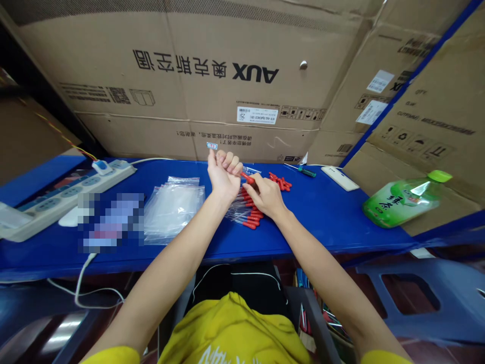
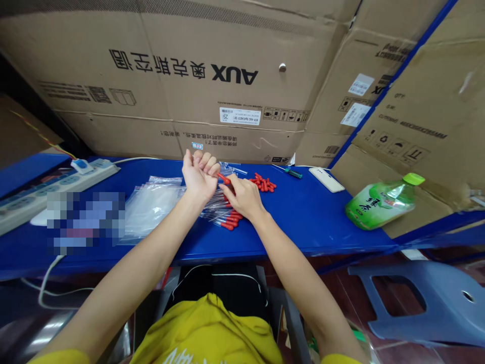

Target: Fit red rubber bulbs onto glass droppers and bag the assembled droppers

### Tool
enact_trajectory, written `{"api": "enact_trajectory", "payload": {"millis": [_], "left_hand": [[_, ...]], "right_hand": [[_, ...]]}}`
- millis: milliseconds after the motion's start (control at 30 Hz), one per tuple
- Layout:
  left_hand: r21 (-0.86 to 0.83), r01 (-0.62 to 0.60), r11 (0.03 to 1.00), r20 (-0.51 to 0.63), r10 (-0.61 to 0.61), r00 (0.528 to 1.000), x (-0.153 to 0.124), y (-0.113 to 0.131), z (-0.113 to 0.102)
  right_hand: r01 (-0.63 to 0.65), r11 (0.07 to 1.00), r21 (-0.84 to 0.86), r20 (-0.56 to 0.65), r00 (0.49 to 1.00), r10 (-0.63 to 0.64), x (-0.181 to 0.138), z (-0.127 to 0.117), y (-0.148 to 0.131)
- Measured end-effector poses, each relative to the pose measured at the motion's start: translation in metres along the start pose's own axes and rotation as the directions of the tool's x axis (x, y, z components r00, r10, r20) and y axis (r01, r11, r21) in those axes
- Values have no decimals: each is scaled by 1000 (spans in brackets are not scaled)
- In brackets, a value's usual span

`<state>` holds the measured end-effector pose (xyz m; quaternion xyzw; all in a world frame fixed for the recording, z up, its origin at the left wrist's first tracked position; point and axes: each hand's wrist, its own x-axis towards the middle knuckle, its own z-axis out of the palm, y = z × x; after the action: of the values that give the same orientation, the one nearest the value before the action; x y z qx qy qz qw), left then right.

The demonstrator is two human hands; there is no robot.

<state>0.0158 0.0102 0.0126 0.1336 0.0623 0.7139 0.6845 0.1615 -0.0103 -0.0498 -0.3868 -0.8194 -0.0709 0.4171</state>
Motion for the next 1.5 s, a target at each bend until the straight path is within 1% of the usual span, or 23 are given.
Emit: {"api": "enact_trajectory", "payload": {"millis": [67,200,367,600,800,967,1267,1500], "left_hand": [[-7,8,1000,1,-8,1000,1,-1,-1],[-48,33,998,38,-31,999,1,-3,-2],[-53,35,998,26,-33,999,0,-3,-2],[-8,18,1000,-59,-18,998,-1,-3,-2],[-66,14,998,-31,-16,999,-1,-5,-2],[-76,21,997,-31,-23,999,-3,-6,0],[-81,13,997,-46,-17,999,-3,-6,0],[-91,20,996,-38,-24,999,-3,-8,-1]], "right_hand": [[-25,1000,-1,-10,1000,25,0,0,1],[-46,999,7,-25,999,46,1,-1,1],[-18,1000,-24,-12,1000,18,0,1,0],[43,998,35,-41,998,-41,0,4,-2],[56,993,107,-49,997,-51,0,3,-3],[49,991,121,-56,998,-43,0,3,-3],[87,987,136,-105,992,-73,1,3,-3],[68,989,131,-85,995,-57,0,3,-4]]}}
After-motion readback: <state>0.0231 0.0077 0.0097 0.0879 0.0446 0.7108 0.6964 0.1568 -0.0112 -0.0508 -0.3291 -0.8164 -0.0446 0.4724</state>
